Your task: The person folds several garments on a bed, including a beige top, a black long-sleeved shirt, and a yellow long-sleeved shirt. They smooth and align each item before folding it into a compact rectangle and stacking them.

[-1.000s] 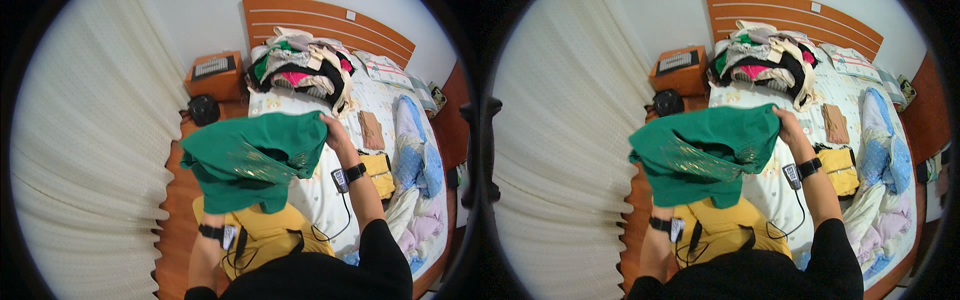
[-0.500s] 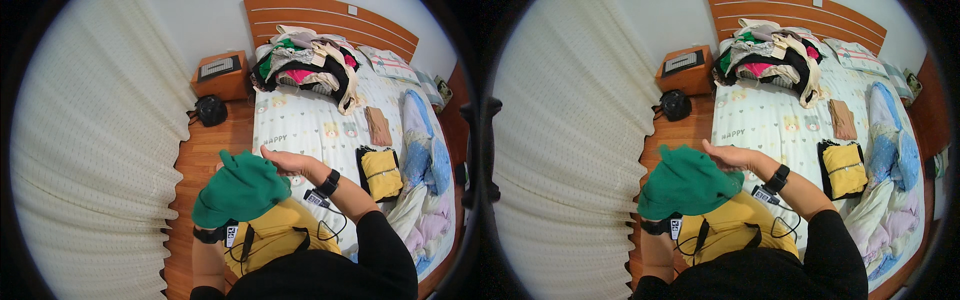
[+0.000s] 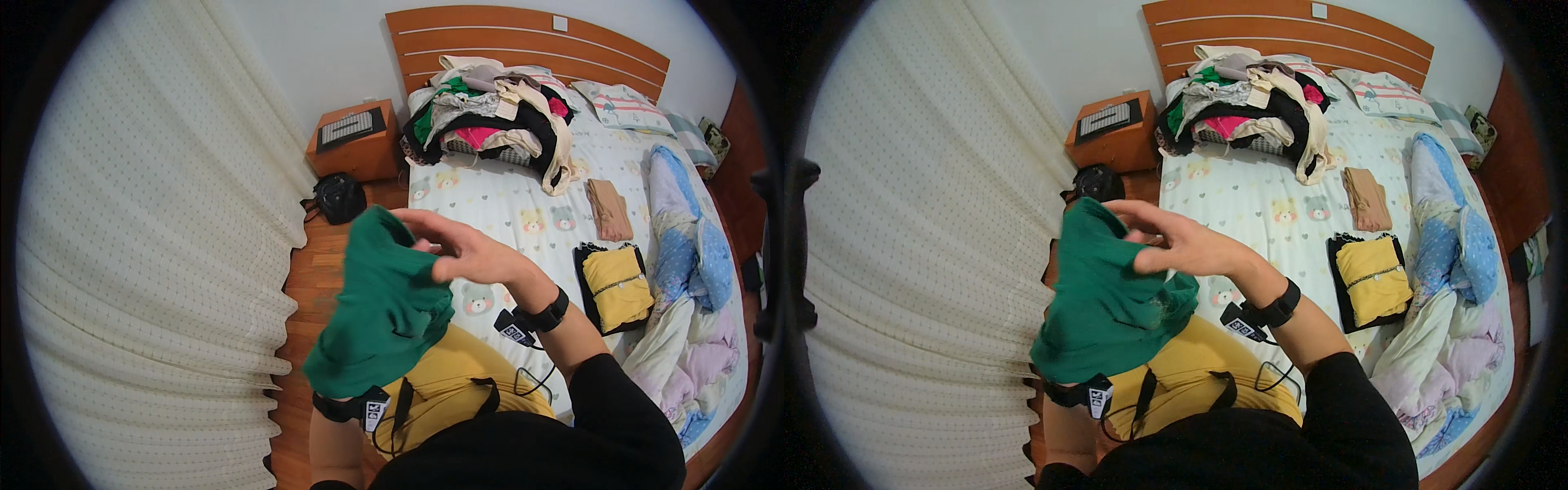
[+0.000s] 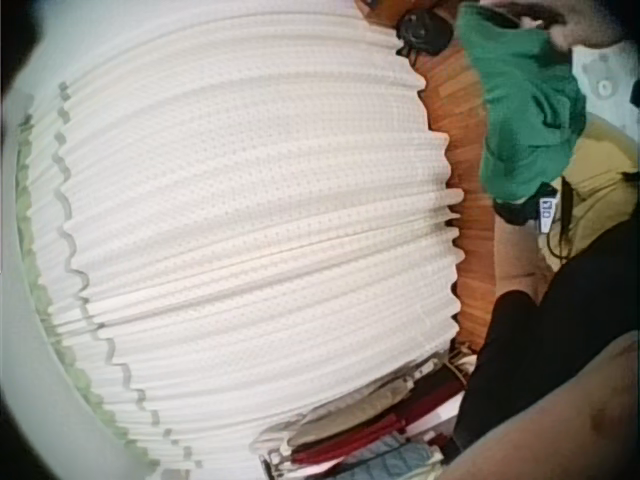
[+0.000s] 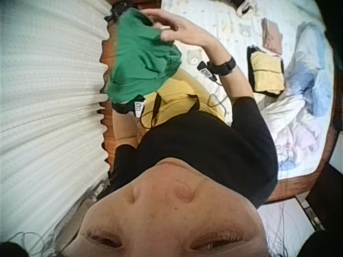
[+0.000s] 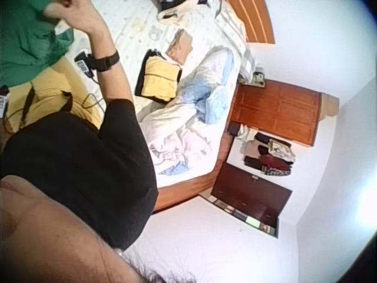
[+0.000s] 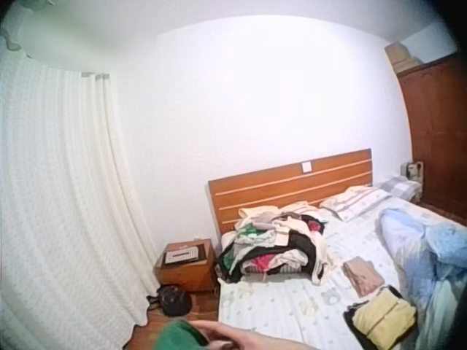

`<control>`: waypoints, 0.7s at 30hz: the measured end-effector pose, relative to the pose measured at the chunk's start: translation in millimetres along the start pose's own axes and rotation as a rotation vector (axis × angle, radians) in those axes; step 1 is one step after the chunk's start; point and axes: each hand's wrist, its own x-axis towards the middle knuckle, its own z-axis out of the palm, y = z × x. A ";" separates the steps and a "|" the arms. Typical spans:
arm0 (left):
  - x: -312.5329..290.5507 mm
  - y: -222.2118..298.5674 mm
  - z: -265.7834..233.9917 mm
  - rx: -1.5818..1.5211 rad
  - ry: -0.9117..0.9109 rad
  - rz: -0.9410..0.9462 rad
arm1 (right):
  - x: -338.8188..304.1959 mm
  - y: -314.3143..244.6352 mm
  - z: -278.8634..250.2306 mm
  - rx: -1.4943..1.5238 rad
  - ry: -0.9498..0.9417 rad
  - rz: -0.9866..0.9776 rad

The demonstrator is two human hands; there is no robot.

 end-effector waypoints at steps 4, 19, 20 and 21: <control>-33.9 -41.4 0.0 0.073 0.032 0.000 | 5.8 -32.3 2.2 -0.481 0.033 0.142; 61.5 -47.9 -75.2 -1.448 0.203 0.034 | 1.8 -143.9 -109.7 -0.401 0.728 -0.381; 72.7 -46.2 -63.4 -1.389 0.249 -0.056 | 6.2 -132.6 -125.7 -0.366 0.666 -0.277; 88.6 -45.9 -53.9 -1.352 0.267 -0.113 | 12.7 -116.5 -141.6 -0.441 0.698 -0.193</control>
